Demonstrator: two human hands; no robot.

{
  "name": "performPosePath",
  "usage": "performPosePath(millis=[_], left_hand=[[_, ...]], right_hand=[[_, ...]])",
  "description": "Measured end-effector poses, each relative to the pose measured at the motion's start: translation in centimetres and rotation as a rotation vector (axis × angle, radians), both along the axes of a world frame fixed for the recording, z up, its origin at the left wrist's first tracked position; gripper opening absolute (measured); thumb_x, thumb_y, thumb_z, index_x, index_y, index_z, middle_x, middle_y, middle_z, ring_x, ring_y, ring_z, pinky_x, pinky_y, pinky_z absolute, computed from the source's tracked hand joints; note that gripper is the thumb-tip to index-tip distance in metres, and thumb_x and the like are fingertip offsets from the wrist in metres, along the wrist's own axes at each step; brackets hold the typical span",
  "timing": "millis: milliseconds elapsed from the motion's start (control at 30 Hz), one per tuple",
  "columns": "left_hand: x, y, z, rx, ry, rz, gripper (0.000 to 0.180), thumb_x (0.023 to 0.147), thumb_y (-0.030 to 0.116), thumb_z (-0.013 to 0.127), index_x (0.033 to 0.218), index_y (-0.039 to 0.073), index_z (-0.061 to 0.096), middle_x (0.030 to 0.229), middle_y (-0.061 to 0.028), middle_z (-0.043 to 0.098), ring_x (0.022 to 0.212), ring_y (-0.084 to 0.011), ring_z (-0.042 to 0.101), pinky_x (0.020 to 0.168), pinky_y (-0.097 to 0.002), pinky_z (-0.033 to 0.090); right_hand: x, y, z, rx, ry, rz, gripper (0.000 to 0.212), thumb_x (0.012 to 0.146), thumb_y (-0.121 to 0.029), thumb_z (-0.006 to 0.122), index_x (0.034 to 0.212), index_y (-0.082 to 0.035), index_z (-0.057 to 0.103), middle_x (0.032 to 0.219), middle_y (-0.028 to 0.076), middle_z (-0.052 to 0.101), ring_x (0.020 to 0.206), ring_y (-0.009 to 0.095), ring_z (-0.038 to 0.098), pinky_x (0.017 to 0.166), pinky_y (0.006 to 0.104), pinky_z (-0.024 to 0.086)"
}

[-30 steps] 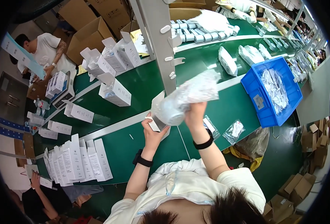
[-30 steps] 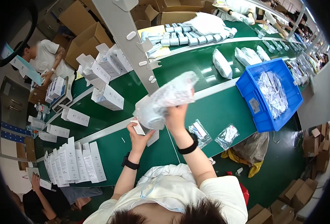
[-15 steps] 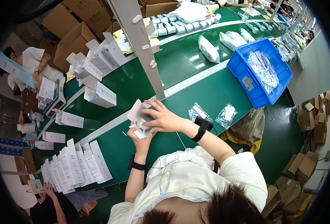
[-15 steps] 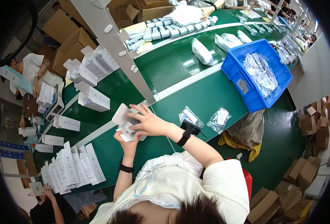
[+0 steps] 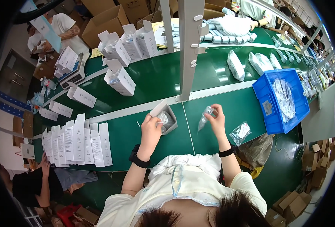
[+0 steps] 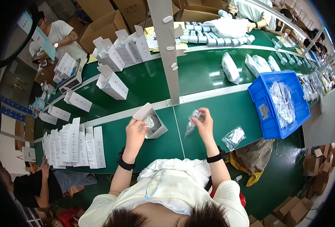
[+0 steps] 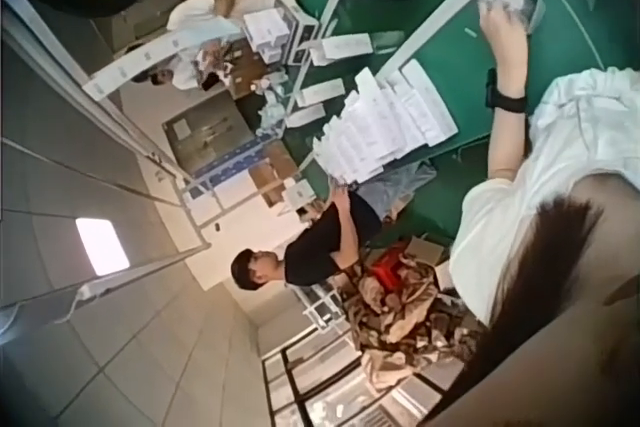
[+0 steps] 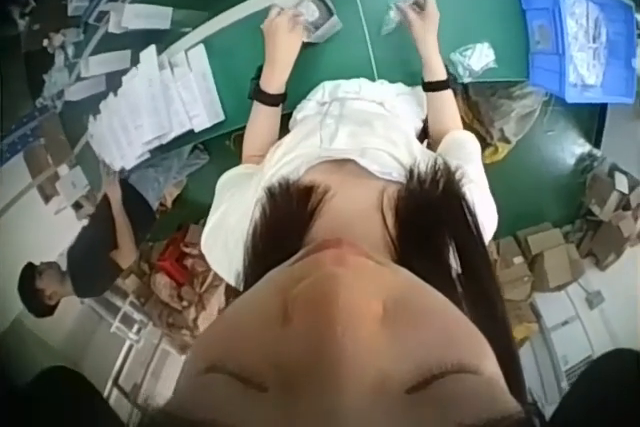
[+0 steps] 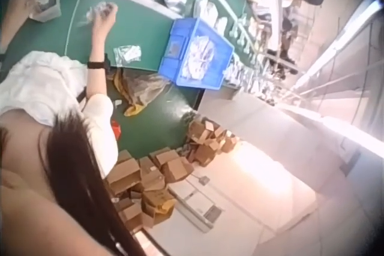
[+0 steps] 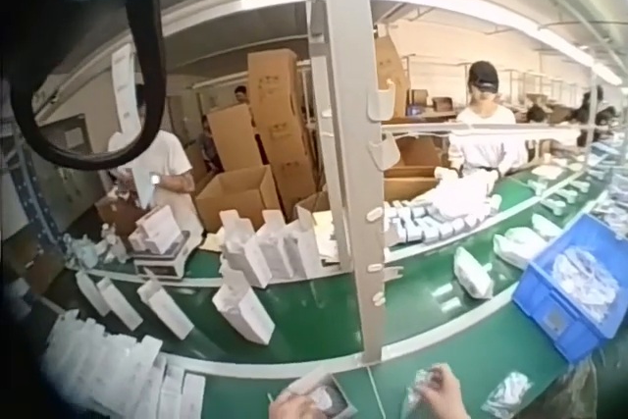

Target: The person packs items by hand, picking up a white box, placing a bubble-wrapped device inside, and adding a small plastic bag from a blue bin. They repeat this process for several boxes, moving components on the green conveyor belt to reach other items.

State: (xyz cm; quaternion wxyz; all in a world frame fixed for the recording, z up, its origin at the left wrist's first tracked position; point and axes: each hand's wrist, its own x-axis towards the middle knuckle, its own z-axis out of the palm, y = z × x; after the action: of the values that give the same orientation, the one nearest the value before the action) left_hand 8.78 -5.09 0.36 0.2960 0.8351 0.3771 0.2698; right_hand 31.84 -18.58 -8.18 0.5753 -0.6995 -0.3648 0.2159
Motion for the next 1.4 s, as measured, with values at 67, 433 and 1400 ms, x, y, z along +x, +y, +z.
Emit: performPosePath(millis=[67, 433, 1400], left_hand=[[0.1, 0.3, 0.4, -0.015, -0.007, 0.038, 0.011, 0.066, -0.001, 0.065, 0.073, -0.001, 0.057, 0.082, -0.0139, 0.054, 0.071, -0.0297, 0.056, 0.061, -0.0326, 0.044], [-1.6, 2.7, 1.0, -0.267, -0.226, -0.005, 0.017, 0.069, 0.001, 0.065, 0.085, -0.002, 0.06, 0.096, -0.013, 0.06, 0.078, -0.0227, 0.06, 0.066, -0.03, 0.047], [-3.4, 1.0, -8.3, -0.001, 0.662, 0.186, 0.084, 0.066, 0.0, 0.063, 0.136, 0.008, 0.017, 0.134, -0.019, 0.02, 0.127, -0.0388, 0.014, 0.091, -0.0686, 0.01]], right_hand=[[-3.9, 2.7, 5.6, 0.544, 0.274, 0.059, 0.053, 0.067, 0.006, 0.065, 0.11, -0.009, 0.038, 0.107, 0.011, 0.043, 0.085, 0.024, 0.057, 0.079, 0.0346, 0.049], [-8.6, 7.1, 6.5, 0.206, -0.913, 0.571, 0.051, 0.062, -0.019, 0.076, 0.105, -0.009, 0.052, 0.123, 0.016, 0.037, 0.12, 0.031, 0.035, 0.099, 0.05, 0.026], [-0.7, 9.9, 2.1, 0.56, -0.618, -0.028, 0.022, 0.061, 0.008, 0.048, 0.078, 0.0, 0.059, 0.073, 0.011, 0.061, 0.066, 0.025, 0.059, 0.06, 0.0319, 0.048]])
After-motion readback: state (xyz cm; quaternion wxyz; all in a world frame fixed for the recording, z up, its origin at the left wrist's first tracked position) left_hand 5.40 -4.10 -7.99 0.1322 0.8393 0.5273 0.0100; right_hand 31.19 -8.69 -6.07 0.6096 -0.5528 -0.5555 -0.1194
